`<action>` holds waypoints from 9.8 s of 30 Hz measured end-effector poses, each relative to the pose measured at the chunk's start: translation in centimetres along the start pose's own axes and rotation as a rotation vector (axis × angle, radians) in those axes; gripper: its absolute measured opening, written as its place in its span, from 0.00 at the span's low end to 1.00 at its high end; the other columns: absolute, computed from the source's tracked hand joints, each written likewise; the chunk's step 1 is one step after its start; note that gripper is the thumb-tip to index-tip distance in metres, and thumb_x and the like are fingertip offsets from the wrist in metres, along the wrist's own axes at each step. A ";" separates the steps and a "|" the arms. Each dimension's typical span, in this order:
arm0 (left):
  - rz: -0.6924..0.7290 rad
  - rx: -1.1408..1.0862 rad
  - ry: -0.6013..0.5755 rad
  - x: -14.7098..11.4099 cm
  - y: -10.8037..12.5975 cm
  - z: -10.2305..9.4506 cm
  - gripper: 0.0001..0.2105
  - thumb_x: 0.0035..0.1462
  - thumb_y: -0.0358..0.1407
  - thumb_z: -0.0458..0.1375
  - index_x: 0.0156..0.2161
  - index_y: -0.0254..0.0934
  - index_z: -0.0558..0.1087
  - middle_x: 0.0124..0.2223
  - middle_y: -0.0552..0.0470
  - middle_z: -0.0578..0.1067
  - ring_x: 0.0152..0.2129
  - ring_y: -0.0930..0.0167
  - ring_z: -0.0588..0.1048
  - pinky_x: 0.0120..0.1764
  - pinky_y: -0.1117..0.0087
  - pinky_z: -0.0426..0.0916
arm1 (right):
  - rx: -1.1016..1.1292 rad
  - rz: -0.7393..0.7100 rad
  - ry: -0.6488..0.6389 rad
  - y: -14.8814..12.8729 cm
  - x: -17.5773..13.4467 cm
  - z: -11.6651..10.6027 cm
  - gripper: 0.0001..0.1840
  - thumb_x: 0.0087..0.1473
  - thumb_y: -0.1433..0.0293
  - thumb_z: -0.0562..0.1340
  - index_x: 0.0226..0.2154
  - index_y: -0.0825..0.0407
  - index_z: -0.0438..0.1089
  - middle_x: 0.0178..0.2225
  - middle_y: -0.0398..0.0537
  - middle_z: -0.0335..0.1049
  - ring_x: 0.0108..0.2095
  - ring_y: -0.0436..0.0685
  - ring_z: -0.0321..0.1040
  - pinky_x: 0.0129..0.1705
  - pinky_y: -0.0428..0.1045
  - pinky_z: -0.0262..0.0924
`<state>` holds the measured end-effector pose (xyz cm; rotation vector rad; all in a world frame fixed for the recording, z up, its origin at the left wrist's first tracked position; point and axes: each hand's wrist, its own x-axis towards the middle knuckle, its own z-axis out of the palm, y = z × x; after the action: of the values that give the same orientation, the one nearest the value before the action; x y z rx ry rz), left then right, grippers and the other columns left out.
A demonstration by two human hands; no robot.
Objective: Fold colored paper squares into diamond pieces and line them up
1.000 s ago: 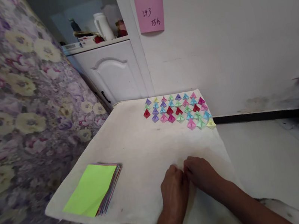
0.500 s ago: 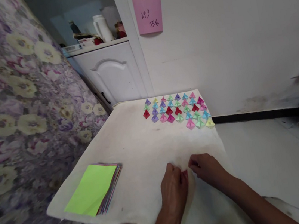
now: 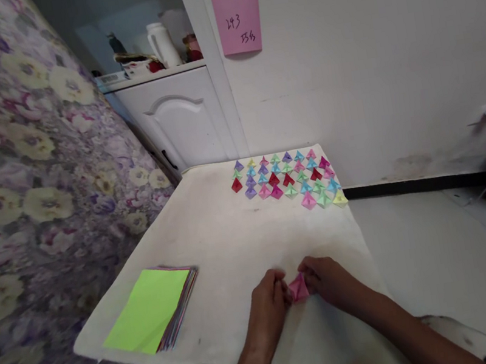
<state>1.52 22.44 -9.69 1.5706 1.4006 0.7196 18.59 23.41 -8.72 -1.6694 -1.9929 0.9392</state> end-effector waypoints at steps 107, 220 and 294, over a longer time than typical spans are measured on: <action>-0.007 0.853 0.222 20.6 5.8 3.8 0.10 0.53 0.35 0.49 0.33 0.37 0.73 0.36 0.44 0.77 0.34 0.64 0.74 0.30 0.70 0.61 | -0.090 -0.012 0.082 -0.7 -0.7 -2.9 0.09 0.50 0.75 0.55 0.34 0.48 0.69 0.35 0.44 0.72 0.35 0.55 0.68 0.36 0.47 0.54; -0.222 0.831 0.470 -7.0 -5.7 -20.5 0.07 0.54 0.31 0.49 0.30 0.39 0.70 0.32 0.50 0.76 0.31 0.67 0.73 0.29 0.71 0.57 | -0.206 -0.100 -0.026 3.9 2.2 4.4 0.10 0.50 0.64 0.54 0.22 0.50 0.57 0.20 0.41 0.65 0.22 0.51 0.59 0.26 0.45 0.48; 0.189 -0.417 0.297 -6.1 -1.7 -3.1 0.18 0.46 0.34 0.62 0.46 0.39 0.71 0.44 0.49 0.71 0.42 0.67 0.70 0.43 0.68 0.65 | 0.988 -0.126 0.222 -1.4 -3.9 1.9 0.32 0.43 0.70 0.63 0.53 0.50 0.59 0.28 0.41 0.70 0.31 0.55 0.68 0.33 0.48 0.61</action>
<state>-3.14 17.23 -9.04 1.3090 1.2127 1.3123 17.21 19.12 -8.59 -1.0026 -1.1316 1.3121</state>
